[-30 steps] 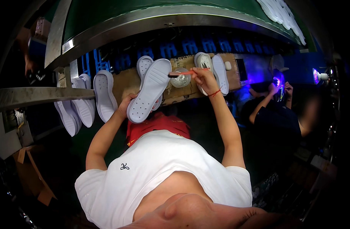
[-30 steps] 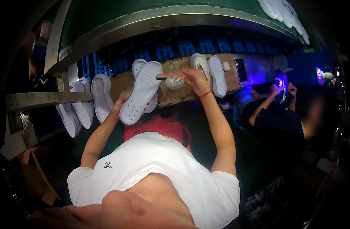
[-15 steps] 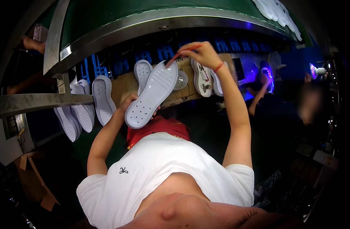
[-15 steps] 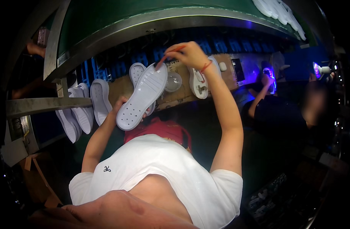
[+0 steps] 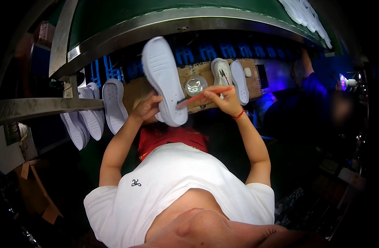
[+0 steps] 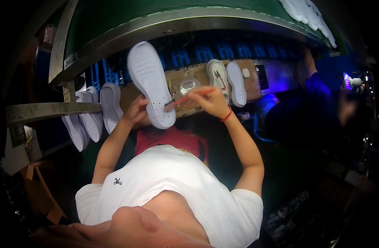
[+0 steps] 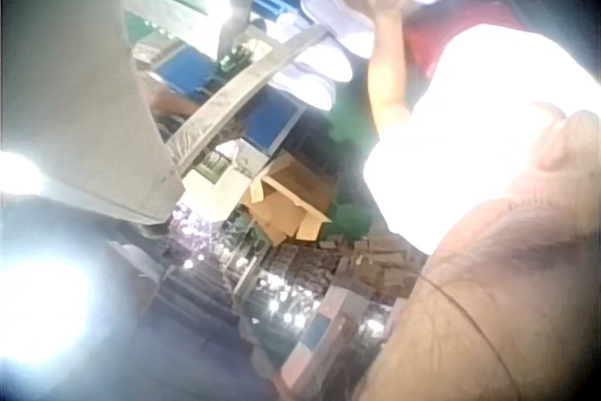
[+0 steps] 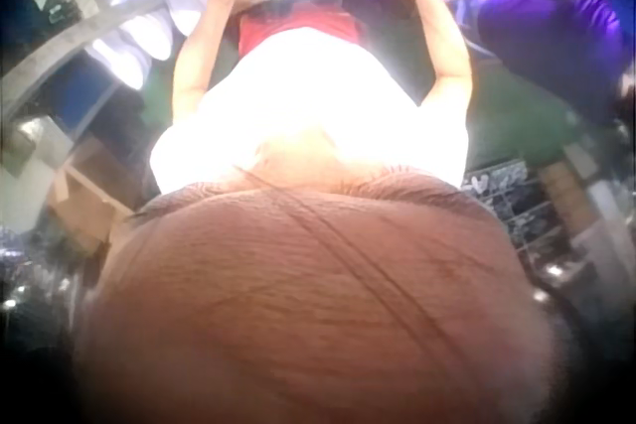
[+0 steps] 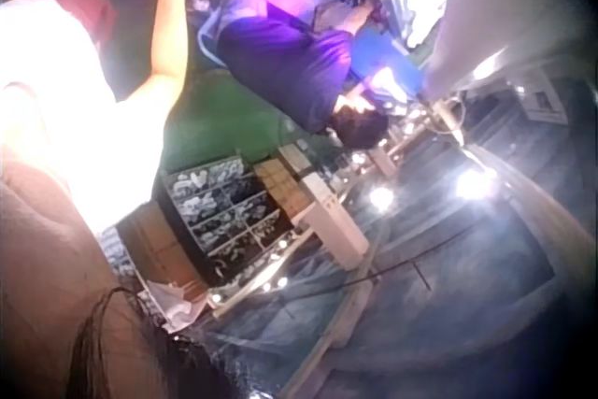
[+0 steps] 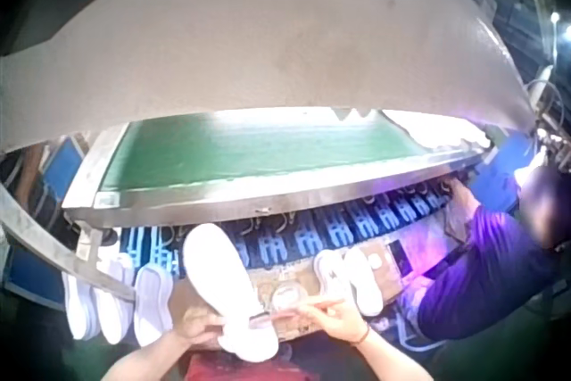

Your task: The person applies glue to the soles of white slipper-style shoes using a small brush. They repeatedly dip the brush into a container and spread the adhesive on the bottom surface of each shoe, then place the treated shoes on a nearby surface.

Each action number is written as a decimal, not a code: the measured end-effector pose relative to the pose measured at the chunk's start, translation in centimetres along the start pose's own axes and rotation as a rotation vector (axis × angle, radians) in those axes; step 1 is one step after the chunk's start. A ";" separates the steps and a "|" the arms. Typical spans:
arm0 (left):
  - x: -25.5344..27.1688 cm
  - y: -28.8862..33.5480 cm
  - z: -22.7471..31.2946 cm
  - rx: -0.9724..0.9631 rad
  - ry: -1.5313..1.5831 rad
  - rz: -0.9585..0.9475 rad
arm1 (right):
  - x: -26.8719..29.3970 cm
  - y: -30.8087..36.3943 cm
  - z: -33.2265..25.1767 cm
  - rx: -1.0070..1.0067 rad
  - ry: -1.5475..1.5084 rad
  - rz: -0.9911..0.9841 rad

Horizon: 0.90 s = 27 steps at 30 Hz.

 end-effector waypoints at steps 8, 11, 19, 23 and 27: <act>1.4 1.5 4.2 -0.500 -1.025 0.056 | 3.2 -0.9 0.4 -0.079 0.148 0.142; -5.6 1.3 6.6 -0.782 -1.364 0.028 | 1.6 0.4 2.4 -0.228 -0.221 0.209; -2.7 -0.9 2.5 -0.238 -0.298 -0.147 | -5.5 -2.8 -4.3 0.046 -0.384 0.004; 0.5 -1.7 -0.1 -0.181 0.246 -0.211 | -2.0 -6.9 -2.9 0.102 -0.232 -0.023; -2.1 0.1 2.9 -0.713 -1.985 -0.012 | 3.4 -5.0 0.6 0.030 0.080 0.086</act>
Point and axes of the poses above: each hand's wrist, its own y-axis away from the middle knuckle, its own x-axis out of the back of the hand, z = x × y, the point moved 7 cm from there along -y, towards the middle knuckle, and after that the axes turned 5 degrees about -x, right-handed, at the moved point
